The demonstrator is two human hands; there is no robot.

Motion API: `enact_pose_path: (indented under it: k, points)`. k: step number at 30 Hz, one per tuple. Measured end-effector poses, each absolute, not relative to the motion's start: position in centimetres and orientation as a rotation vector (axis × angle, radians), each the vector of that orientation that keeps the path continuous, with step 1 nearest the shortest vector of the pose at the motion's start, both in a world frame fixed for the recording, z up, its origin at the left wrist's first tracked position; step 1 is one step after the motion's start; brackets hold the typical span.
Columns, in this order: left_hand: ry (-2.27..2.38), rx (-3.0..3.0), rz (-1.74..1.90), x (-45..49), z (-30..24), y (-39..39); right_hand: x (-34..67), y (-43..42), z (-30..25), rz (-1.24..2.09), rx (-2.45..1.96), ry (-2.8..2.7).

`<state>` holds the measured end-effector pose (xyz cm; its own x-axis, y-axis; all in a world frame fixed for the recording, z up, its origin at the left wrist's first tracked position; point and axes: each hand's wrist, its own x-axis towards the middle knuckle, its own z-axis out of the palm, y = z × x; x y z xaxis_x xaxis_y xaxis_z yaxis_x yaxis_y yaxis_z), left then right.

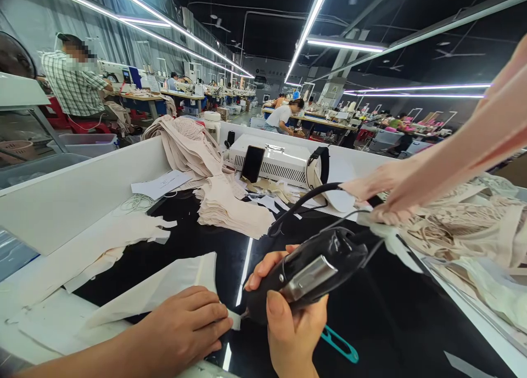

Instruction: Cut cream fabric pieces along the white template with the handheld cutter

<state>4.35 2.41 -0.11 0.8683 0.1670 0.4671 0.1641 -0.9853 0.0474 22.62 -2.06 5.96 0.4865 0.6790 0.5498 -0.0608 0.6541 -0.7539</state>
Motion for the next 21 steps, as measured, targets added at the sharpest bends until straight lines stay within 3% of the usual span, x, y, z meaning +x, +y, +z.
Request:
enact_pose_path:
  k: [21]
  points:
    - [0.252, 3.025, 0.802, 4.6, -0.5, 3.0, 22.2, -2.2, 6.9, 0.592, -0.683, -0.905]
